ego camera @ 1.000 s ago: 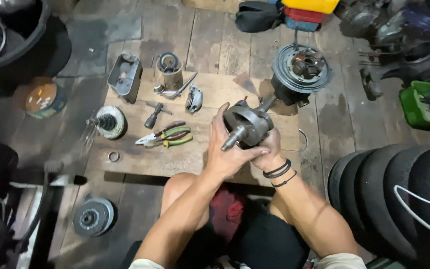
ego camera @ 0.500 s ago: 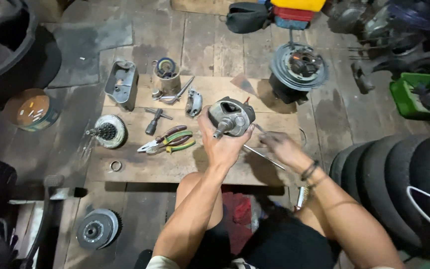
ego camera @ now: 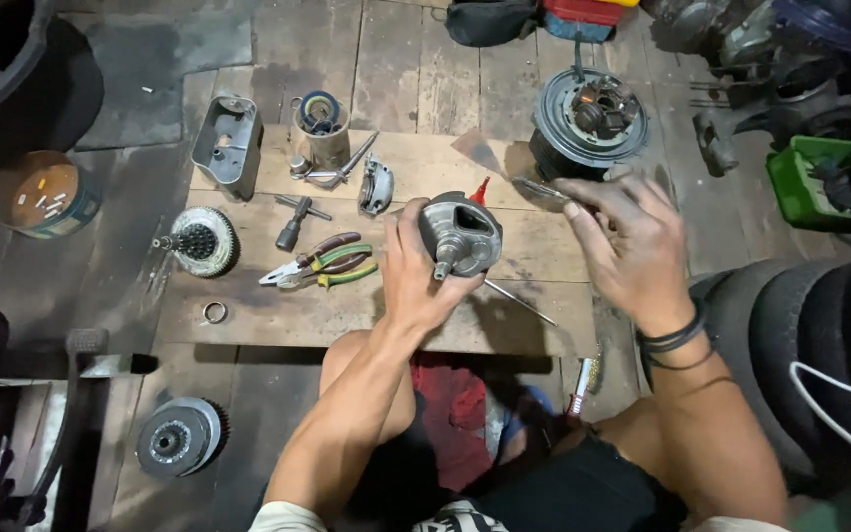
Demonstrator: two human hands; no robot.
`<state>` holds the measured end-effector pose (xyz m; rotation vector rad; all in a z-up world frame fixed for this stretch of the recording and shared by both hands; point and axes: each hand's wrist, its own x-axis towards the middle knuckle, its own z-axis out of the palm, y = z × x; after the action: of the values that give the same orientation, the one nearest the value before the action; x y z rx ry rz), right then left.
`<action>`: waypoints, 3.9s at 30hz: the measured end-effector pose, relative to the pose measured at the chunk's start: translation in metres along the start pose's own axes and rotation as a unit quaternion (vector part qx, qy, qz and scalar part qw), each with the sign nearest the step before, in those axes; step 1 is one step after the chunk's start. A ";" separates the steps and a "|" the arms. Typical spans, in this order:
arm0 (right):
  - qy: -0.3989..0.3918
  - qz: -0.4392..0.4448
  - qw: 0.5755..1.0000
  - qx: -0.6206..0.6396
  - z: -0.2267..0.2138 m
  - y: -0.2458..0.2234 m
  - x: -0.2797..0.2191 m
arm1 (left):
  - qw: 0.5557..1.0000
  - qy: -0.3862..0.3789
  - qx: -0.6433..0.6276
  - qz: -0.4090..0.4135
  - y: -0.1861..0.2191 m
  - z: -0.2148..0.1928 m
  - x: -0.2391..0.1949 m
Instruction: Cleaning carbon deposits and grime from a motorcycle crankshaft using a small metal pick and cleaning fluid.
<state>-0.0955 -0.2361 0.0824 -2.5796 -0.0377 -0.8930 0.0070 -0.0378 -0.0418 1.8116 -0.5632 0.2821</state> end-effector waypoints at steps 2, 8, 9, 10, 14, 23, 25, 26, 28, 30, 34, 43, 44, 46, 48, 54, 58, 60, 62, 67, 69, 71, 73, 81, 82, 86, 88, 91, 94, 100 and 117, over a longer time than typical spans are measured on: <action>0.001 0.022 1.000 0.020 0.008 0.012 -0.011 | 1.000 -0.003 -0.013 -0.007 0.002 0.003 0.000; 0.010 0.028 0.996 0.085 -0.002 0.020 -0.018 | 0.990 -0.042 -0.134 -0.030 0.006 0.010 0.007; 0.016 0.012 0.997 0.081 -0.006 0.020 -0.013 | 0.981 -0.057 -0.180 -0.040 0.005 0.014 0.011; 0.020 0.013 0.996 0.080 -0.009 0.014 -0.014 | 0.981 -0.060 -0.180 -0.038 0.007 0.008 0.011; -0.001 0.019 0.996 0.089 -0.009 0.008 -0.023 | 0.987 -0.113 -0.105 -0.036 0.005 0.001 0.011; -0.029 0.062 0.989 0.129 0.016 -0.017 -0.012 | 0.982 -0.183 -0.038 0.042 -0.013 -0.010 0.007; -0.041 0.055 0.988 0.140 0.016 -0.021 -0.011 | 0.981 -0.186 -0.022 0.043 -0.018 -0.012 0.003; -0.065 0.045 0.991 0.110 0.013 -0.022 -0.011 | 0.981 -0.190 -0.003 0.051 -0.022 -0.011 0.001; -0.087 0.031 0.993 0.080 0.006 -0.022 -0.007 | 0.980 -0.190 0.018 0.062 -0.024 -0.011 0.001; -0.098 0.027 0.993 0.052 0.000 -0.020 -0.004 | 0.977 -0.203 0.033 0.060 -0.021 -0.012 0.000; -0.082 0.058 0.992 0.072 0.005 -0.014 -0.012 | 0.978 -0.204 0.022 0.046 -0.018 -0.014 0.004; -0.145 0.148 0.972 0.113 0.005 0.006 -0.021 | 0.975 -0.220 -0.020 -0.013 -0.001 -0.014 0.002; -0.141 0.186 0.964 0.124 0.006 0.007 -0.024 | 0.975 -0.214 -0.038 -0.040 0.001 -0.014 0.000; -0.133 0.223 0.956 0.137 0.012 0.007 -0.027 | 0.975 -0.208 -0.055 -0.062 0.007 -0.014 0.001; -0.092 0.267 0.940 0.190 0.017 0.009 -0.027 | 0.977 -0.184 -0.067 -0.087 0.015 -0.012 0.004; -0.017 0.272 0.887 0.372 0.023 0.028 -0.031 | 0.970 -0.154 -0.117 -0.144 0.022 -0.008 0.005; -0.040 0.251 0.864 0.434 0.021 0.030 -0.034 | 0.972 -0.161 -0.114 -0.131 0.023 -0.010 0.009; 0.023 0.214 0.897 0.386 0.029 0.041 -0.041 | 0.976 -0.161 -0.094 -0.110 0.023 -0.010 0.006; 0.036 0.184 0.909 0.371 0.031 0.034 -0.039 | 0.979 -0.168 -0.076 -0.090 0.021 -0.010 0.002; 0.023 0.099 0.955 0.278 0.025 0.011 -0.035 | 0.983 -0.142 -0.055 0.101 -0.013 0.003 -0.013; -0.002 0.082 0.954 0.287 0.020 0.011 -0.040 | 0.973 -0.067 -0.019 0.221 -0.012 0.004 -0.014; -0.003 0.056 0.954 0.294 0.021 0.008 -0.038 | 0.968 -0.039 -0.006 0.248 -0.021 0.011 -0.016; -0.003 0.029 0.954 0.299 0.020 0.010 -0.036 | 0.961 -0.011 0.006 0.275 -0.030 0.016 -0.018; -0.068 -0.036 0.974 0.214 -0.006 0.001 -0.027 | 0.951 0.044 -0.003 0.305 -0.030 0.011 -0.013; -0.069 -0.036 0.974 0.215 -0.007 -0.005 -0.026 | 0.951 0.044 -0.002 0.305 -0.032 0.011 -0.013; -0.095 -0.052 0.986 0.125 -0.004 -0.012 -0.025 | 0.939 0.043 0.045 0.338 -0.027 0.006 -0.014; -0.100 -0.064 0.987 0.106 -0.003 -0.010 -0.027 | 0.934 0.043 0.050 0.352 -0.019 0.003 -0.013; -0.121 -0.044 0.987 0.093 -0.006 -0.013 -0.028 | 0.928 0.038 0.033 0.368 -0.016 0.000 -0.012; -0.125 -0.072 0.989 0.036 -0.014 -0.016 -0.025 | 0.925 0.049 0.032 0.376 -0.021 0.004 -0.013; -0.136 -0.084 0.986 -0.037 -0.022 -0.012 -0.026 | 0.923 0.053 0.061 0.377 -0.013 0.001 -0.013; -0.029 0.052 0.997 -0.050 0.015 0.041 -0.045 | 0.995 -0.031 -0.001 0.097 -0.012 -0.006 -0.016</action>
<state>-0.1156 -0.2632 0.0297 -2.6725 0.1261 -0.8017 0.0005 -0.0257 -0.0574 1.7713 -0.7850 0.3582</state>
